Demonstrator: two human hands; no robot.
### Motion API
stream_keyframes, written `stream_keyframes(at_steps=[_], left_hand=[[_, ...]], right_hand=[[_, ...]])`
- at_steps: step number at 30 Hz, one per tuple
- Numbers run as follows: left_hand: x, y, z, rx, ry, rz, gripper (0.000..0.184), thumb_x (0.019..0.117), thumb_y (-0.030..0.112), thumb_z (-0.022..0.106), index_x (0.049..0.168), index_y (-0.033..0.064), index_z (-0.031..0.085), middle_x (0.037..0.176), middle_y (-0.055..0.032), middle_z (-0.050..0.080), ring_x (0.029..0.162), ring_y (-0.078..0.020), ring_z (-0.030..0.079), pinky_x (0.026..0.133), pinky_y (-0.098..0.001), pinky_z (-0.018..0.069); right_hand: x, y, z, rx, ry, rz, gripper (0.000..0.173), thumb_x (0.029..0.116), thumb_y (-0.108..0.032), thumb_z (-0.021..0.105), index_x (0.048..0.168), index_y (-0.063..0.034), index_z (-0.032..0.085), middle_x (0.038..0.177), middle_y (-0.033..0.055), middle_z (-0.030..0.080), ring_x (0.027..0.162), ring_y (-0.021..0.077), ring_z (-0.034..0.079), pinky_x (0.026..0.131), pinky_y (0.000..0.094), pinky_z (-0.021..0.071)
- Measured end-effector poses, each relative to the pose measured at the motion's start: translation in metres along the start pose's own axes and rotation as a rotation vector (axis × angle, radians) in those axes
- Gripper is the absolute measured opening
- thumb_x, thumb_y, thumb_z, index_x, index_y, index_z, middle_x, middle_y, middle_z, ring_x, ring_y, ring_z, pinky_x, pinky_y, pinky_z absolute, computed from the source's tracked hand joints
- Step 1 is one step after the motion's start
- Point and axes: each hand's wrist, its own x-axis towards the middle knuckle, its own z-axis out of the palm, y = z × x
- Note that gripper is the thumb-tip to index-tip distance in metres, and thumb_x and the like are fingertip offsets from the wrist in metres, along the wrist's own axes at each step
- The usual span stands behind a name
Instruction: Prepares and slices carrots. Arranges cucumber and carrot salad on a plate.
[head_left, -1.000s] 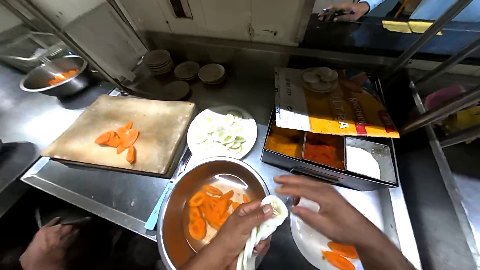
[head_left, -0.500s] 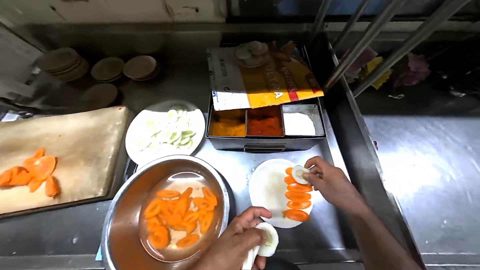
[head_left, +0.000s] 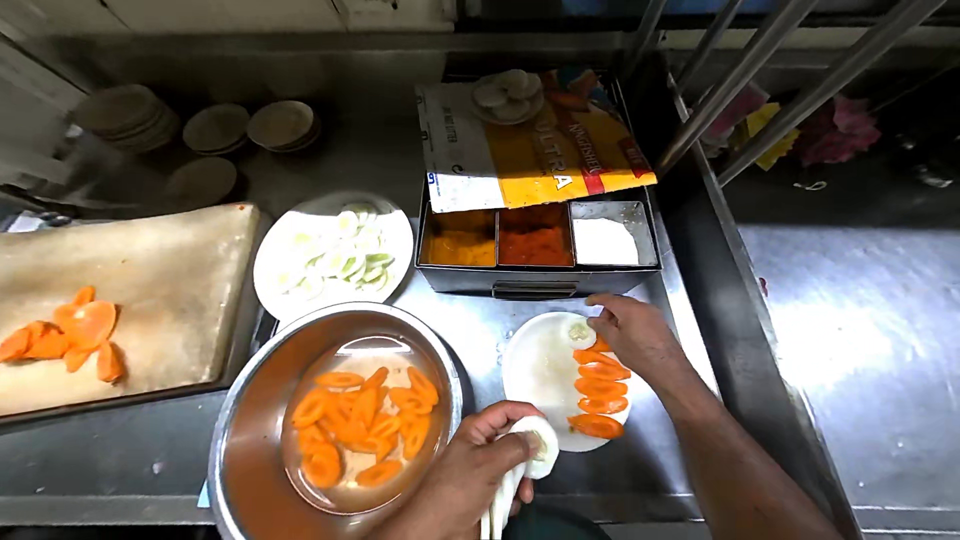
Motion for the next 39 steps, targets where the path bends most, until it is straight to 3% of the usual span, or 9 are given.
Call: stream_keyframes(at_steps=[3, 7, 11, 16, 26, 29, 33, 36, 39], left_hand=[[0.007, 0.001, 0.001, -0.011, -0.009, 0.004, 0.025, 0.1011, 0.008, 0.057, 0.124, 0.0077, 0.066, 0.093, -0.006, 0.069, 0.059, -0.009, 0.061, 0.05, -0.0227, 0.0533], [0.014, 0.002, 0.007, 0.01, -0.002, 0.013, 0.027, 0.1007, 0.007, 0.057, 0.126, 0.0073, 0.066, 0.098, -0.005, 0.069, 0.061, -0.0084, 0.062, 0.053, -0.0228, 0.0541], [0.017, 0.0, 0.009, 0.075, -0.006, -0.01, 0.031, 0.1005, 0.006, 0.057, 0.131, 0.0086, 0.058, 0.095, -0.0049, 0.071, 0.063, -0.0091, 0.065, 0.053, -0.023, 0.0549], [0.017, -0.003, 0.011, 0.126, -0.028, -0.006, 0.033, 0.0998, 0.009, 0.059, 0.132, 0.0071, 0.054, 0.093, -0.0046, 0.07, 0.063, -0.0105, 0.065, 0.054, -0.0245, 0.056], [0.015, -0.005, 0.006, 0.107, -0.044, -0.042, 0.021, 0.1034, 0.011, 0.05, 0.121, 0.0045, 0.06, 0.091, -0.0056, 0.072, 0.059, -0.0096, 0.065, 0.053, -0.023, 0.0554], [0.009, -0.007, 0.004, 0.113, -0.021, -0.023, 0.024, 0.1066, 0.015, 0.046, 0.123, 0.0037, 0.06, 0.089, -0.0056, 0.071, 0.06, -0.0098, 0.064, 0.054, -0.0228, 0.0551], [-0.002, -0.015, -0.001, 0.182, -0.058, 0.047, 0.027, 0.1086, 0.019, 0.044, 0.123, 0.004, 0.061, 0.092, -0.003, 0.07, 0.073, -0.0114, 0.068, 0.067, -0.0277, 0.059], [-0.001, -0.017, -0.005, 0.187, -0.055, 0.042, 0.026, 0.1081, 0.02, 0.044, 0.12, 0.0051, 0.062, 0.086, -0.0018, 0.069, 0.066, -0.0093, 0.065, 0.059, -0.0244, 0.0565], [0.004, -0.014, -0.004, 0.12, -0.007, 0.017, 0.026, 0.108, 0.023, 0.044, 0.115, 0.0067, 0.063, 0.082, -0.0024, 0.068, 0.06, -0.0086, 0.062, 0.052, -0.0229, 0.0534]], right_hand=[[-0.025, -0.005, -0.008, 0.131, 0.066, -0.009, 0.022, 0.0996, -0.016, 0.066, 0.119, -0.0072, 0.071, 0.087, 0.0105, 0.07, 0.073, 0.0258, 0.067, 0.068, 0.0502, 0.0576], [-0.084, -0.042, 0.005, 0.584, -0.182, -0.071, 0.036, 0.1, -0.031, 0.061, 0.126, -0.0078, 0.067, 0.09, 0.0019, 0.072, 0.07, 0.0116, 0.068, 0.062, 0.0326, 0.059], [-0.107, -0.053, 0.022, 0.798, -0.167, -0.096, 0.025, 0.0981, -0.016, 0.064, 0.121, -0.006, 0.067, 0.085, -0.0023, 0.072, 0.067, 0.0045, 0.067, 0.059, 0.0222, 0.058], [-0.106, -0.051, 0.015, 0.849, -0.318, -0.033, 0.035, 0.0941, -0.022, 0.07, 0.125, -0.008, 0.064, 0.094, -0.0012, 0.073, 0.077, 0.0062, 0.069, 0.068, 0.0245, 0.0596], [-0.11, -0.052, 0.012, 0.823, -0.145, 0.042, 0.025, 0.0925, -0.009, 0.066, 0.117, -0.0041, 0.068, 0.097, 0.0024, 0.074, 0.079, 0.0091, 0.072, 0.07, 0.0273, 0.0626], [-0.098, -0.036, 0.01, 0.652, 0.011, 0.138, 0.024, 0.0901, -0.01, 0.068, 0.114, -0.008, 0.07, 0.091, 0.0017, 0.075, 0.073, 0.0127, 0.073, 0.066, 0.032, 0.0633], [-0.073, -0.019, 0.013, 0.363, 0.06, 0.153, 0.021, 0.091, -0.012, 0.072, 0.112, -0.0126, 0.07, 0.087, -0.0002, 0.074, 0.075, 0.0128, 0.072, 0.069, 0.0356, 0.0626], [-0.054, -0.026, 0.018, 0.204, -0.003, 0.154, 0.02, 0.0947, -0.011, 0.071, 0.115, -0.0087, 0.07, 0.089, 0.0064, 0.073, 0.077, 0.0203, 0.072, 0.073, 0.0429, 0.0606], [-0.043, -0.02, 0.03, 0.025, 0.121, 0.044, 0.023, 0.0907, -0.011, 0.075, 0.112, -0.0046, 0.072, 0.087, 0.0134, 0.071, 0.076, 0.0303, 0.069, 0.072, 0.052, 0.0584]])
